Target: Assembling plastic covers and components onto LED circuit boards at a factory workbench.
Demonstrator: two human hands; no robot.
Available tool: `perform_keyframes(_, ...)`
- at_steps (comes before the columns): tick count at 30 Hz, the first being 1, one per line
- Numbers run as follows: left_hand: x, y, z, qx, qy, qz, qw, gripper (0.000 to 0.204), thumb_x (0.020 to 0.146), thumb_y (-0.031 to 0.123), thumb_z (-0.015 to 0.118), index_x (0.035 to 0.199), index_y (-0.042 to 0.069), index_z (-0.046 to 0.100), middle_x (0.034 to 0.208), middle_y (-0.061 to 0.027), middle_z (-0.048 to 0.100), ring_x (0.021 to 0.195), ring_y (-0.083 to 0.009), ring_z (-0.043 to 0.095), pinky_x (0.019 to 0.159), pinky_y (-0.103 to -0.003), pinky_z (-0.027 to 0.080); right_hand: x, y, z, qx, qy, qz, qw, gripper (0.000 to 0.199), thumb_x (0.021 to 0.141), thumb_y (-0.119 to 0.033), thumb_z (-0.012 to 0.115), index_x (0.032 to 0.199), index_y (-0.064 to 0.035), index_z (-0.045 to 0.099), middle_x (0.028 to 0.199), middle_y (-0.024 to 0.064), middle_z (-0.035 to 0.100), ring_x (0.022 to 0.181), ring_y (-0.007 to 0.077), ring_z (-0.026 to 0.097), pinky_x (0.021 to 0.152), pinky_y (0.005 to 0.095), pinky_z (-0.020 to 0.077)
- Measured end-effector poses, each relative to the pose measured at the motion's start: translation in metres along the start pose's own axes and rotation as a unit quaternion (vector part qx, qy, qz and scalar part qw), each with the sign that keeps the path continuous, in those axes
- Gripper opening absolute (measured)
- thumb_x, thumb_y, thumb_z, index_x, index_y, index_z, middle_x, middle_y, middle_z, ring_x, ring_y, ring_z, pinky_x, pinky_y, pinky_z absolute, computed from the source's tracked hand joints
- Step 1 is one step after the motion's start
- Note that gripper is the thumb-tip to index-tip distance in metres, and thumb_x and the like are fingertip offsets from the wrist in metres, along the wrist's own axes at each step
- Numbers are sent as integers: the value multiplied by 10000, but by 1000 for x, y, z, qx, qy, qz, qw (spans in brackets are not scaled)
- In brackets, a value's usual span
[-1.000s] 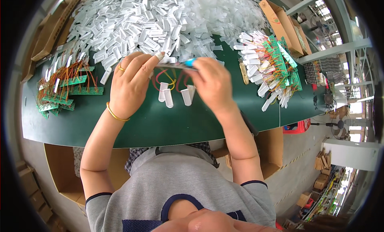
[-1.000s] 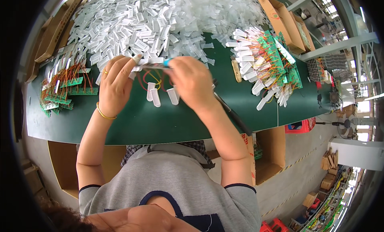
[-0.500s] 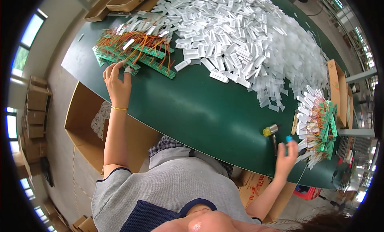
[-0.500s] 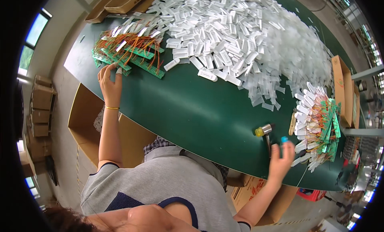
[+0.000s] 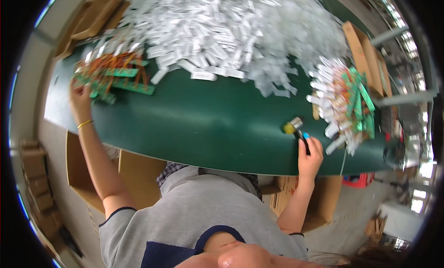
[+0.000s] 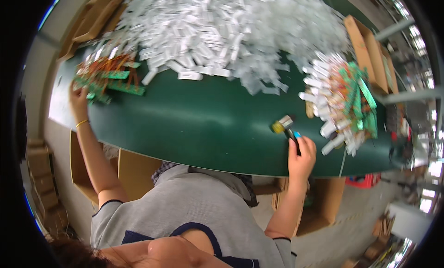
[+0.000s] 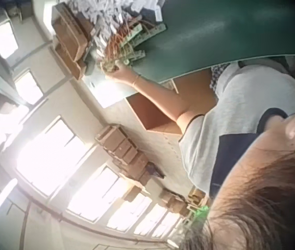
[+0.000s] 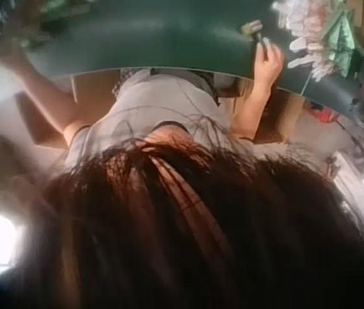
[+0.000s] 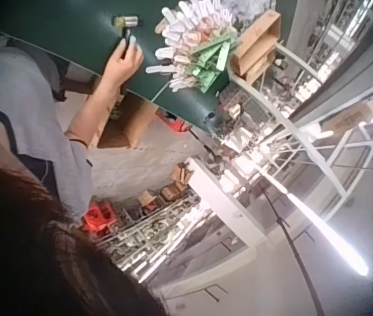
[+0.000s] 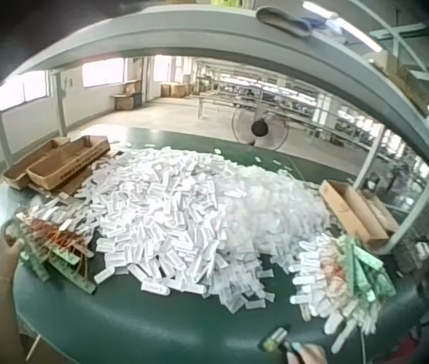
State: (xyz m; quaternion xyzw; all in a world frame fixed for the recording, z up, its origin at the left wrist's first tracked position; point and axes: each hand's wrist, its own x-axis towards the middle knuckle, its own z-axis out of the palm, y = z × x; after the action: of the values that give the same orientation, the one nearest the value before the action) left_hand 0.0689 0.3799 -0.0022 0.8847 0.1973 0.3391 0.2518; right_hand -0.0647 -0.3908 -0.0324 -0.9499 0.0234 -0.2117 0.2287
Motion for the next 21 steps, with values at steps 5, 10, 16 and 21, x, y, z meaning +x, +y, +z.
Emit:
perform_keyframes(5,31,72,-25,59,8,60,996,633,1023,176,723,1632,130,556,1120,-87,809,959,-207,764,860,-386,622,33,13,-1,-7,39,47,998,264,1003,-164,814,1177,27,760,1072,141,739,950,325,711,871,427,575)
perform_keyframes(10,52,132,-35,82,67,224,969,530,1080,225,678,1597,131,604,1302,-94,782,1160,-203,753,937,-359,622,81,38,9,-132,49,13,990,323,1006,-254,810,1162,25,767,1064,153,756,981,355,722,895,459,581)
perform_keyframes(16,37,209,-61,-168,8,166,972,544,1088,148,682,1610,41,570,1262,-18,763,1015,-75,679,842,-243,546,113,23,1,-153,-92,79,981,296,962,-245,829,1077,26,793,982,175,778,878,379,747,806,477,596)
perform_keyframes(21,-45,255,-23,-308,-268,39,912,526,1021,75,677,1543,42,619,1171,34,703,801,4,509,657,-173,405,93,-22,-9,-1,-88,147,985,360,964,-228,823,1192,48,786,1022,151,794,908,292,786,787,426,599)
